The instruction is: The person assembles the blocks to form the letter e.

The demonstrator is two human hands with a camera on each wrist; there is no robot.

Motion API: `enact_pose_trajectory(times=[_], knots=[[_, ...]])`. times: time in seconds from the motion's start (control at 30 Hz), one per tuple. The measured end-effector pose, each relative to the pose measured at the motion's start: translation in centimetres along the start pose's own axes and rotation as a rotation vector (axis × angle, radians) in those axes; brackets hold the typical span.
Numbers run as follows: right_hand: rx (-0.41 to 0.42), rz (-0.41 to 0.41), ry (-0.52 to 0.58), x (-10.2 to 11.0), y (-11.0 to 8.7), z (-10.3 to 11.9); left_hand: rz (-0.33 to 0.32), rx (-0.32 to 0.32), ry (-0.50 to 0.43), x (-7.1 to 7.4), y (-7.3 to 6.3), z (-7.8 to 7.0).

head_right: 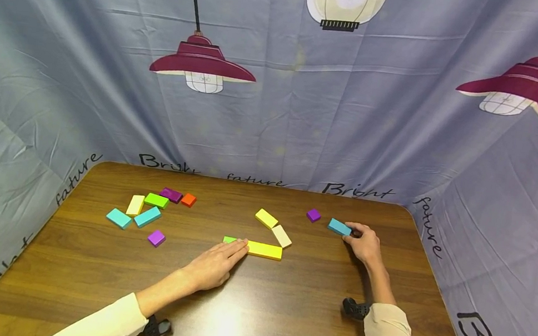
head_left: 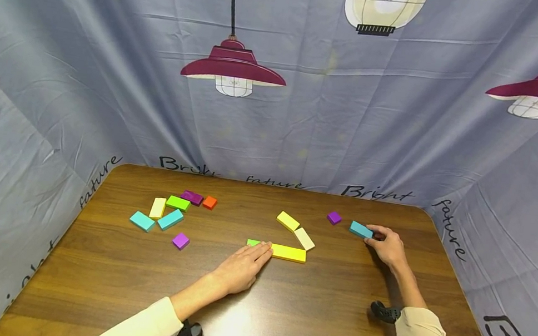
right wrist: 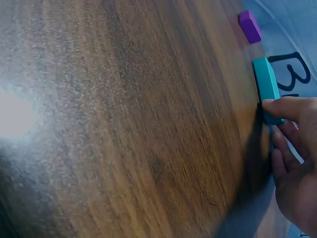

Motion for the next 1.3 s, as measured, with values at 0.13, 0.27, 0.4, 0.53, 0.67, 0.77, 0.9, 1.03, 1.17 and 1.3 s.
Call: enact_pose_trajectory(times=[0.13, 0.27, 0.4, 0.53, 0.67, 0.77, 0.9, 1.03, 1.17, 1.3], knots=[[-0.023, 0.013, 0.028, 0.2, -0.2, 0.0, 0.005, 0.002, -0.004, 0.0, 0.0, 0.0], [-0.03, 0.005, 0.069, 0.3, -0.1, 0.8, 0.006, 0.007, -0.01, 0.0, 0.0, 0.1], [0.002, 0.001, 0.084, 0.0, 0.2, 2.3, 0.003, 0.012, -0.008, -0.1, 0.0, 0.1], [0.03, -0.006, 0.092, -0.6, 0.5, 3.9, 0.001, 0.012, -0.007, -0.1, 0.0, 0.1], [0.067, -0.012, 0.093, -1.5, 0.8, 5.7, 0.004, 0.009, -0.008, -0.2, 0.1, 0.1], [0.102, -0.011, 0.092, -2.3, 1.1, 7.2, 0.006, 0.009, -0.006, -0.2, 0.1, 0.1], [0.143, -0.01, 0.106, -3.7, 1.5, 9.1, -0.002, 0.012, -0.008, -0.1, 0.1, 0.2], [0.176, -0.007, 0.126, -5.0, 1.6, 11.1, -0.009, 0.007, -0.011, 0.0, 0.1, 0.2], [0.186, 0.026, 0.145, -6.6, 1.3, 12.8, -0.011, 0.003, -0.006, 0.0, 0.0, 0.1], [0.191, 0.058, 0.147, -8.2, 1.0, 14.2, -0.013, 0.0, -0.001, 0.0, 0.0, 0.1]])
Point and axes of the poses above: each hand's wrist, its own y-axis towards the middle knuckle, its own x-axis out of the back of the hand, z = x × y, the point moved 2 cm from there along y, towards the middle knuckle, and after that the axes turned 12 degrees about -z, right-handed, at the moved point
